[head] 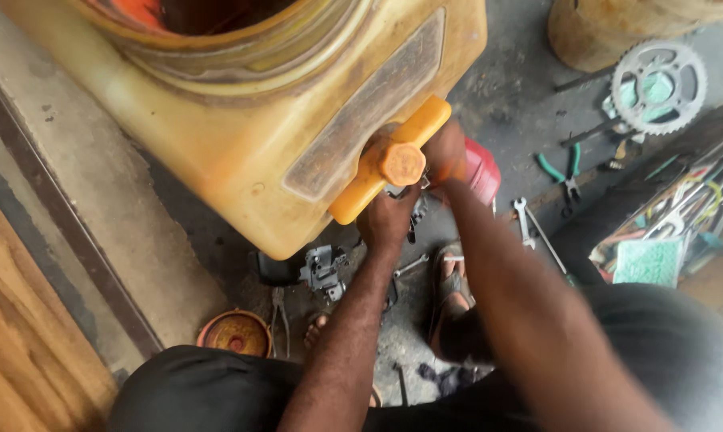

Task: The person sits on the floor and uses a screwdriver to remove screws from a small engine attached to a yellow tank. They then use a wrench to loosen and remove bolts, detaching parts of the engine.

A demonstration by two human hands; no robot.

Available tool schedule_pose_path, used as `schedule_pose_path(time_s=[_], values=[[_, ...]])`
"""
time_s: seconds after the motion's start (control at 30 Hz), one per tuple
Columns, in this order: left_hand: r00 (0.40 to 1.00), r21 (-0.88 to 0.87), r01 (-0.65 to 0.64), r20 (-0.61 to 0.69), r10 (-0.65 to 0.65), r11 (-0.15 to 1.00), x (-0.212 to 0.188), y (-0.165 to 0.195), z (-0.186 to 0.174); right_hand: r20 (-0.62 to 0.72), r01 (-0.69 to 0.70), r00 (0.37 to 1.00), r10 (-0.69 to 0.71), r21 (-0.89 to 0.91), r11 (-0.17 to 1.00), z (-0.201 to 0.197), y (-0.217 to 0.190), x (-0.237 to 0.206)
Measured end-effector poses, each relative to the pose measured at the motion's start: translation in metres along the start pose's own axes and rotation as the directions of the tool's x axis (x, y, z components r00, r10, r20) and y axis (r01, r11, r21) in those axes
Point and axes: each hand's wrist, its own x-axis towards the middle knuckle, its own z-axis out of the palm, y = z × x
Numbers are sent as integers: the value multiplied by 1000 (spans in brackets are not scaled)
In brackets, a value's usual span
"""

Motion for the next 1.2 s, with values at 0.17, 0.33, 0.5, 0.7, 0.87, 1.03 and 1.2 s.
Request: schedule_pose_path(time_s=[0.17, 0.33, 0.5, 0.7, 0.87, 1.03, 1.2], values=[[902, -208, -394, -274, 333, 895, 6, 5, -24, 184, 133, 974, -133, 10, 991, 15, 7, 17], [833, -215, -505, -376, 406, 836, -10, -9, -19, 71, 363, 932, -356, -163, 918, -2, 4, 22], [953, -153, -257, -207, 224, 954, -14, -17, -9, -54, -291, 956, 288, -71, 954, -63, 0, 9], [951, -155, -255, -216, 219, 954, -37, -12, -26, -132, -15, 991, -5, -153, 988, -182, -22, 18], [797, -116, -352, -558, 232, 929, -51, -10, -25, 81, 24, 997, -8, -203, 979, -300, -65, -11], [766, -346, -330, -642, 35, 878, -47, -8, -27, 65, 99, 994, -93, -98, 990, -350, -104, -111], [814, -463, -374, -580, 44, 804, -41, -7, -27, 230, -15, 971, 59, -189, 982, -316, -121, -167]])
